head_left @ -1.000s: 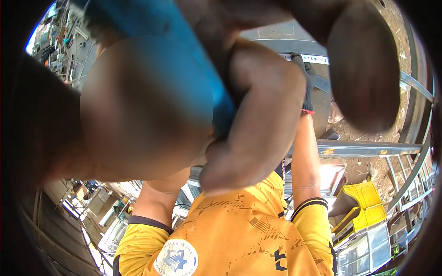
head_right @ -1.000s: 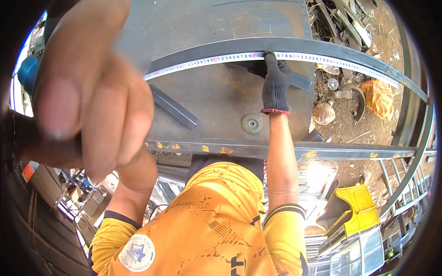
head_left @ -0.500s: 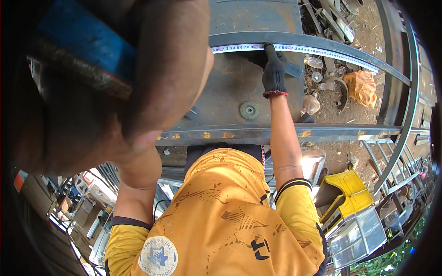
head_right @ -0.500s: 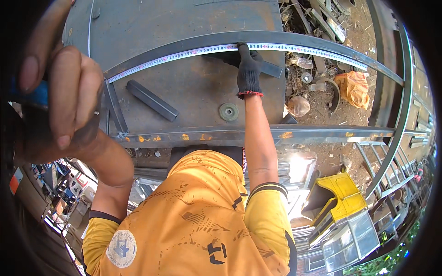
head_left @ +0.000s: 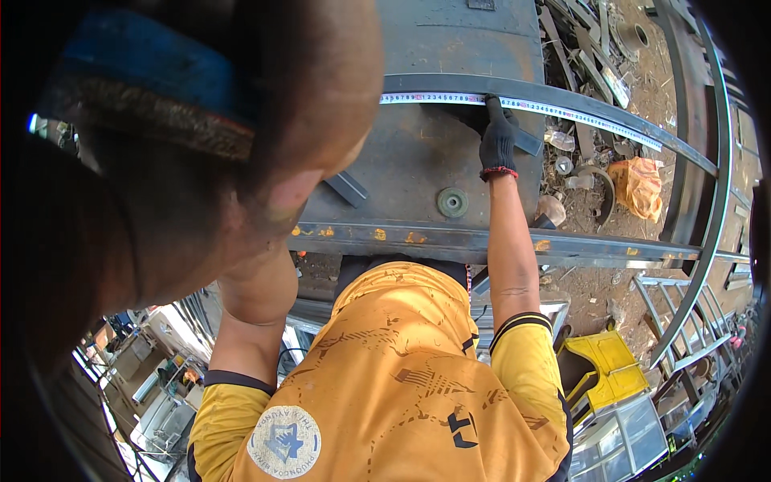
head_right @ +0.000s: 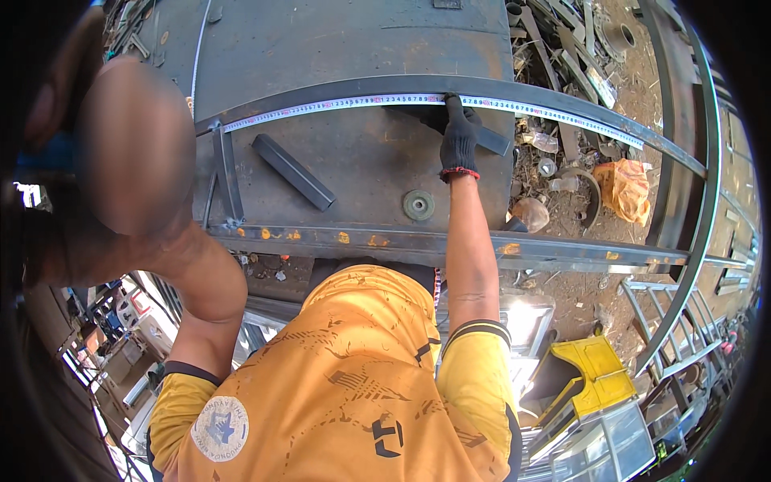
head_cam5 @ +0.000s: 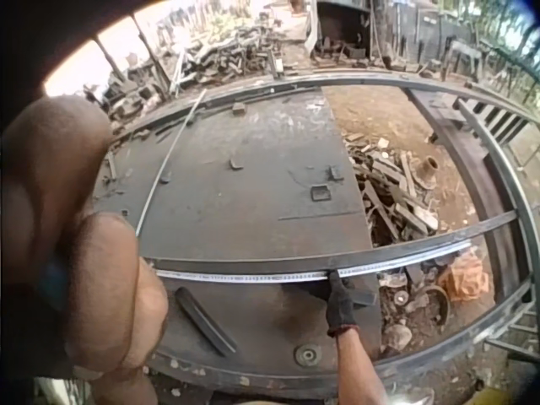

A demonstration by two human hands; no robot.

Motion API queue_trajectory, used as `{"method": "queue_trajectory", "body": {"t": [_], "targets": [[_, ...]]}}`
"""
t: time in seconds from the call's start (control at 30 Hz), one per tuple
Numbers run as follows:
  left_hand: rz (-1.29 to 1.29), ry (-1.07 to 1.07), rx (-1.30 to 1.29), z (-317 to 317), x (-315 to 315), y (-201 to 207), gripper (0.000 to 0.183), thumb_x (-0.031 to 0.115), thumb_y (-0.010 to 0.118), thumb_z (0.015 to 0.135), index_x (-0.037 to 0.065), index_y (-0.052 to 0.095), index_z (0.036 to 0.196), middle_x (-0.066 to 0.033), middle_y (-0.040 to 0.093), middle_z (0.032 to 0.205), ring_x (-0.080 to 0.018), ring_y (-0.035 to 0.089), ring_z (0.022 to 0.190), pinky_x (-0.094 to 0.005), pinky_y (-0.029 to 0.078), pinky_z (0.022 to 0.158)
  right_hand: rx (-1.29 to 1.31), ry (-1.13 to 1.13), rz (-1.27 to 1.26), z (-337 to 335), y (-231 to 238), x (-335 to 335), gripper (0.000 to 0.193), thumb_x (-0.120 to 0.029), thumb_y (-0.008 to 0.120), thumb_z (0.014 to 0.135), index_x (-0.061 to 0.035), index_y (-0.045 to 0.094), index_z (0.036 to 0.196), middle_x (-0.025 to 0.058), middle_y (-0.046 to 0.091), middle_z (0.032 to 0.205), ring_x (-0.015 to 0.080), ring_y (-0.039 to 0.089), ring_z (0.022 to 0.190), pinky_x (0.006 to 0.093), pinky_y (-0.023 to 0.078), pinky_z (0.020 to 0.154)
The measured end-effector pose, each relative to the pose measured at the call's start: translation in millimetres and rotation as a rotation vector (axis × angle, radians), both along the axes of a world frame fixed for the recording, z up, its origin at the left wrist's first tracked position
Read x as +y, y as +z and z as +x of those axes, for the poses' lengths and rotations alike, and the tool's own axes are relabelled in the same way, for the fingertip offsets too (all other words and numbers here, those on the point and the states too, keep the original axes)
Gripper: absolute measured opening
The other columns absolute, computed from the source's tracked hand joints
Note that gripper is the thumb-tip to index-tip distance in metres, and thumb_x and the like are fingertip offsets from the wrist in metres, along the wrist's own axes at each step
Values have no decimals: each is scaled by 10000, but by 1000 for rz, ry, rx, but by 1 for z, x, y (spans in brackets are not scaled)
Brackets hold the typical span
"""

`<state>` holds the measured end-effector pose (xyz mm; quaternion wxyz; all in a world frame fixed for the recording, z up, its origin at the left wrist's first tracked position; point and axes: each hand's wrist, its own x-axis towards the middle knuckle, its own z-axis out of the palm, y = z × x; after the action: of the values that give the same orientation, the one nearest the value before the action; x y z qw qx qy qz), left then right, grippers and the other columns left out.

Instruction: Welding and measuring metal frames to assemble an industrial structure.

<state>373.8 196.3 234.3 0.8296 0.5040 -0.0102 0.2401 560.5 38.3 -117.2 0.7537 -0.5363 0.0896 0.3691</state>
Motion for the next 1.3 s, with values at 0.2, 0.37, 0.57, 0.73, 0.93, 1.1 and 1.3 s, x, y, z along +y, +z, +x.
{"method": "queue_trajectory", "body": {"t": [0.2, 0.37, 0.57, 0.73, 0.93, 1.1, 1.3], "targets": [[59, 21, 4, -7, -31, 21, 248, 164, 529, 975, -15, 573, 1140, -192, 594, 1056, -136, 504, 624, -273, 399, 589, -70, -20, -60, 11, -25, -8, 258, -275, 693, 925, -18, 702, 899, -1, 614, 733, 124, 534, 624, 278, 473, 612], [99, 51, 7, -7, -28, 23, 249, 165, 529, 976, -16, 574, 1141, -192, 594, 1056, -133, 503, 621, -270, 399, 585, -67, -42, -25, 8, -34, -6, 267, -301, 704, 920, -36, 699, 896, -42, 562, 722, 93, 437, 633, 252, 364, 621], [129, 82, 7, -13, -30, 28, 250, 165, 529, 977, -17, 575, 1144, -192, 595, 1057, -131, 501, 618, -265, 398, 581, -47, -19, -22, 5, -35, -3, 270, -306, 716, 913, -36, 698, 899, -43, 578, 754, 85, 463, 664, 267, 384, 636], [181, 113, 22, -18, -40, 35, 252, 165, 529, 978, -17, 575, 1145, -192, 595, 1057, -129, 500, 615, -262, 397, 577, -29, -30, 15, 4, -29, -4, 260, -300, 729, 905, -42, 699, 898, -46, 575, 750, 84, 457, 664, 268, 375, 632], [223, 139, 31, -17, -37, 40, 253, 165, 528, 980, -18, 576, 1147, -192, 596, 1057, -126, 498, 612, -257, 396, 573, -43, -28, 4, 12, -43, -7, 249, -296, 740, 898, -49, 701, 893, -52, 572, 748, 82, 455, 661, 266, 359, 625], [236, 152, 37, -21, -34, 40, 255, 166, 528, 981, -19, 577, 1149, -193, 596, 1057, -124, 496, 609, -254, 395, 569, -60, -12, -39, 11, -48, -5, 264, -301, 741, 897, -40, 700, 893, -44, 585, 763, 84, 476, 675, 267, 362, 632], [280, 166, 59, -14, -36, 40, 256, 166, 528, 982, -20, 577, 1151, -193, 597, 1057, -121, 495, 606, -250, 394, 565, -55, -39, -4, 11, -41, -4, 276, -288, 735, 899, -16, 694, 922, -22, 610, 794, 100, 516, 698, 271, 399, 655]]}}
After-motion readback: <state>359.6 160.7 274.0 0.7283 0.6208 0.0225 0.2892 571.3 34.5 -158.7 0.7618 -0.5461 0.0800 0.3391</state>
